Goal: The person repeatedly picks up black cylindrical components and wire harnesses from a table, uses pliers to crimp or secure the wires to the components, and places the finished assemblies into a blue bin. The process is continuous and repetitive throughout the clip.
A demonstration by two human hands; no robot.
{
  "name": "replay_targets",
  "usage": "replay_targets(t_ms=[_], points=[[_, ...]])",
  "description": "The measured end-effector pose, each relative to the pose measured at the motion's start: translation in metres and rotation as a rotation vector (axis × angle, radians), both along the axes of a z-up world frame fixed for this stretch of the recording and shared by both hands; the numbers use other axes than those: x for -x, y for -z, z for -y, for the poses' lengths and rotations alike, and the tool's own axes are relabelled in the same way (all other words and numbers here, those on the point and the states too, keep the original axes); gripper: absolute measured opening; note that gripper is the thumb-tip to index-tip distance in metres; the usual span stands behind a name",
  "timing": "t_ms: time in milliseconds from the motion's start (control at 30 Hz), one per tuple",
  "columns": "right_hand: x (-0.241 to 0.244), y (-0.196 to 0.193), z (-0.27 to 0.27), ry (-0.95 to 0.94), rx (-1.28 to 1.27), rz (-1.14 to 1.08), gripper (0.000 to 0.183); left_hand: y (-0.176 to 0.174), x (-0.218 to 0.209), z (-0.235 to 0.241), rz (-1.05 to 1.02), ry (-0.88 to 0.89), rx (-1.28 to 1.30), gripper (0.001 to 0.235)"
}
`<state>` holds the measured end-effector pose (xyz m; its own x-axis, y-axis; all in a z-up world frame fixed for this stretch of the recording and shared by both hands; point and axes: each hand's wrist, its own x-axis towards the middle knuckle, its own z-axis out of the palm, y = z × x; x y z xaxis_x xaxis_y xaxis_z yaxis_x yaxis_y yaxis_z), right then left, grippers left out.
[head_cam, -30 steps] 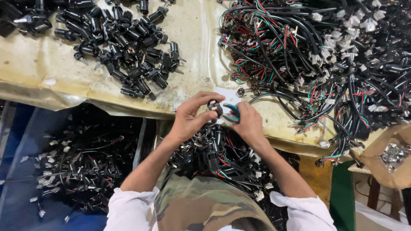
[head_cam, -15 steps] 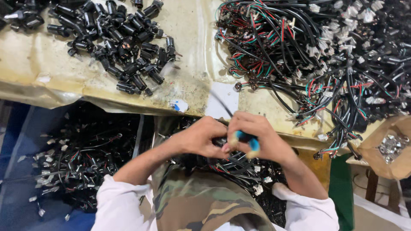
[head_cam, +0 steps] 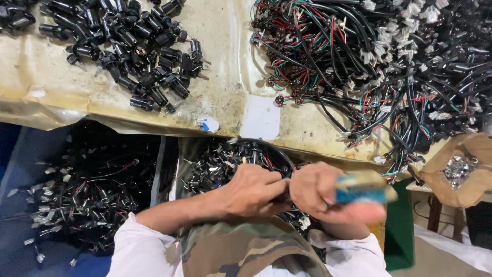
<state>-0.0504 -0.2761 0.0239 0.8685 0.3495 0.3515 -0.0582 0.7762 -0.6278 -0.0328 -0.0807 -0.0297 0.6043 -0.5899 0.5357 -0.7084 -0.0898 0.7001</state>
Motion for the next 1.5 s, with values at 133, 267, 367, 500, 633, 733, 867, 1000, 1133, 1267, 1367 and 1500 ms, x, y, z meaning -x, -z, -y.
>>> replay_targets(t_ms=[133,267,367,500,633,733,867,1000,1133,1267,1367,1500], points=[[0.012,0.0,-0.012,0.136,0.093,-0.029,0.061,0.002,0.006,0.01,-0.051,-0.002,0.029,0.033],[0.009,-0.002,0.001,0.163,0.363,0.18,0.057,-0.031,-0.019,0.008,-0.05,0.086,-0.153,0.036],[-0.025,0.0,0.021,0.227,0.148,-0.072,0.049,-0.068,-0.041,-0.02,0.072,0.063,-0.155,0.042],[-0.125,0.025,0.042,0.544,1.078,0.327,0.03,-0.085,-0.045,-0.056,0.073,0.527,-0.131,0.036],[-0.157,0.078,0.032,0.56,1.693,0.592,0.015,-0.049,-0.025,-0.057,0.22,0.36,-0.406,0.051],[-0.138,0.097,0.029,0.615,1.629,0.647,0.013,-0.016,-0.041,-0.066,0.008,0.399,-0.167,0.047],[-0.096,0.108,0.02,0.689,1.627,0.677,0.022,0.013,-0.106,-0.089,0.053,-0.661,-0.139,0.054],[-0.095,0.106,0.013,0.582,1.663,0.466,0.032,0.039,-0.173,-0.098,0.026,-1.081,-0.532,0.039],[-0.097,0.104,0.011,0.591,1.874,0.385,0.044,0.06,-0.17,-0.096,0.149,-0.967,-0.291,0.037],[-0.085,0.11,0.021,0.53,1.956,0.377,0.052,0.06,-0.136,-0.075,-0.299,-0.604,0.32,0.042],[-0.081,0.122,0.022,0.619,1.921,0.391,0.046,0.045,-0.117,-0.056,-0.863,-0.234,0.684,0.044],[-0.085,0.124,0.025,0.739,1.858,0.381,0.026,0.03,-0.096,-0.036,-0.982,-0.039,0.728,0.045]])
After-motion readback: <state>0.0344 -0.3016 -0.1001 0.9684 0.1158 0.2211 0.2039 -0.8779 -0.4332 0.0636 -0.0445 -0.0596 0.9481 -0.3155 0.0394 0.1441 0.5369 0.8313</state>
